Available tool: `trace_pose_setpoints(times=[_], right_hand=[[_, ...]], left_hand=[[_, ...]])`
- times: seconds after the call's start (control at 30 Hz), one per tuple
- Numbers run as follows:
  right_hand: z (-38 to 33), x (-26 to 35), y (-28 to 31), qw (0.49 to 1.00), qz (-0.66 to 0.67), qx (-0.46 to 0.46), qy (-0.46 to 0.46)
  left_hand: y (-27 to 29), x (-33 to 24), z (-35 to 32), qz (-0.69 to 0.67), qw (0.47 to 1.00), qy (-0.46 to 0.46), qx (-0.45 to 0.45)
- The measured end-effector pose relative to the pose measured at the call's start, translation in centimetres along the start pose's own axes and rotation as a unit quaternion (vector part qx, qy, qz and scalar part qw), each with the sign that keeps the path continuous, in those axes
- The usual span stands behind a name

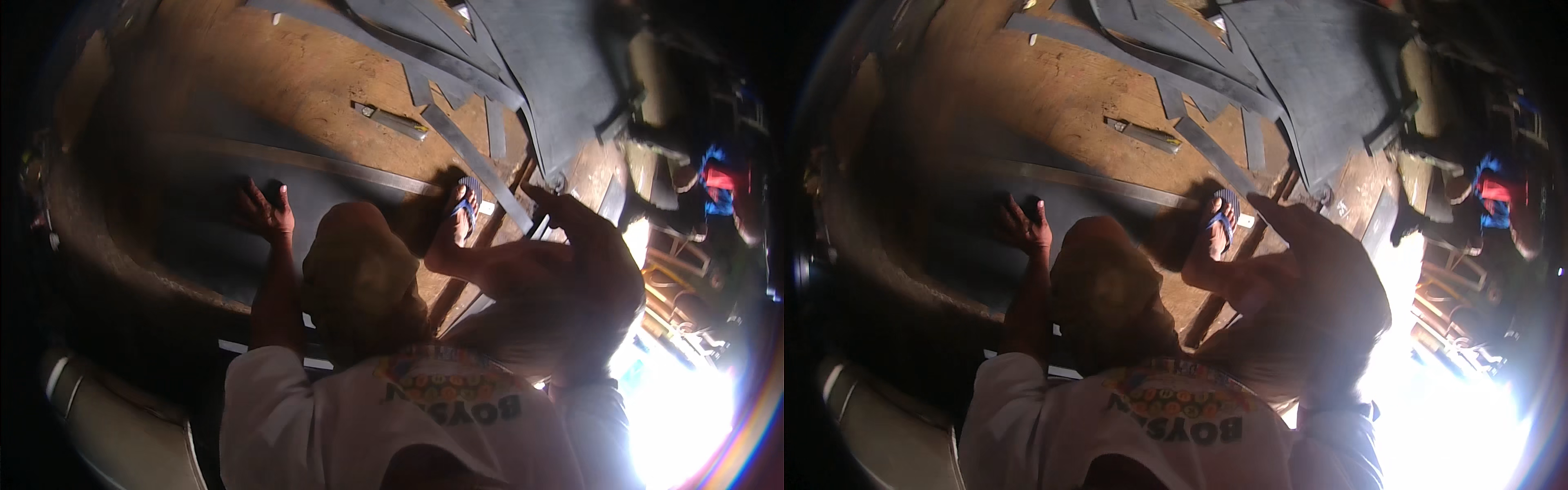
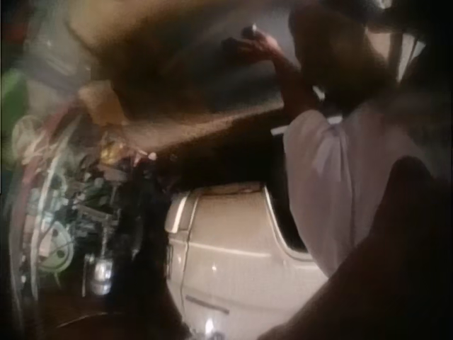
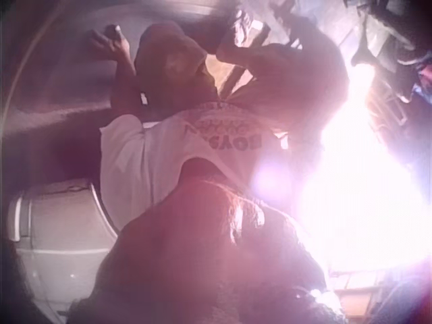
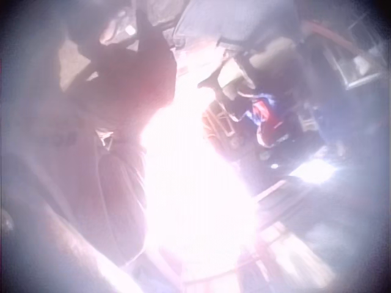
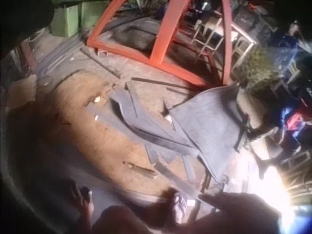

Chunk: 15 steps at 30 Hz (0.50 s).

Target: The person sits on the floor and uses a utility knife to cut a large sheet of gray material. They repeatedly align the sheet, score it, and fold it to create straight cuts.

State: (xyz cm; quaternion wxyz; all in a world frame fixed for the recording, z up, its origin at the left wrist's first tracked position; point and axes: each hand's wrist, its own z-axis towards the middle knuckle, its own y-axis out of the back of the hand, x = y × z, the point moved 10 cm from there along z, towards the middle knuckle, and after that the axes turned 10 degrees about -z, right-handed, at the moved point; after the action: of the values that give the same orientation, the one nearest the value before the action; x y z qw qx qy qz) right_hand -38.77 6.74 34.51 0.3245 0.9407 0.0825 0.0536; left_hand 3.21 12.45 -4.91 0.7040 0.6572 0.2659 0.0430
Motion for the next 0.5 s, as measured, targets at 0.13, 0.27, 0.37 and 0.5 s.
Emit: trace_pose_setpoints(times=[0.13, 0.27, 0.37, 0.5], right_hand=[[3.9, 1.3, 1.8, 0.997, -0.029, 0.062, 0.022], [6.8, 2.9, 3.7, 0.989, -0.069, 0.123, 0.034], [8.9, 4.8, 5.1, 0.983, -0.089, 0.154, 0.043], [9.8, 8.4, 6.3, 0.975, -0.094, 0.201, -0.001]], left_hand=[[-1.2, 1.7, -0.1, -0.013, 1.000, 0.018, 0.014], [-1.0, 1.8, -0.1, -0.046, 0.999, 0.021, 0.013], [-1.2, 2.3, -0.1, -0.056, 0.998, 0.030, 0.016], [-1.8, 1.6, 0.2, -0.059, 0.997, 0.031, 0.030]])
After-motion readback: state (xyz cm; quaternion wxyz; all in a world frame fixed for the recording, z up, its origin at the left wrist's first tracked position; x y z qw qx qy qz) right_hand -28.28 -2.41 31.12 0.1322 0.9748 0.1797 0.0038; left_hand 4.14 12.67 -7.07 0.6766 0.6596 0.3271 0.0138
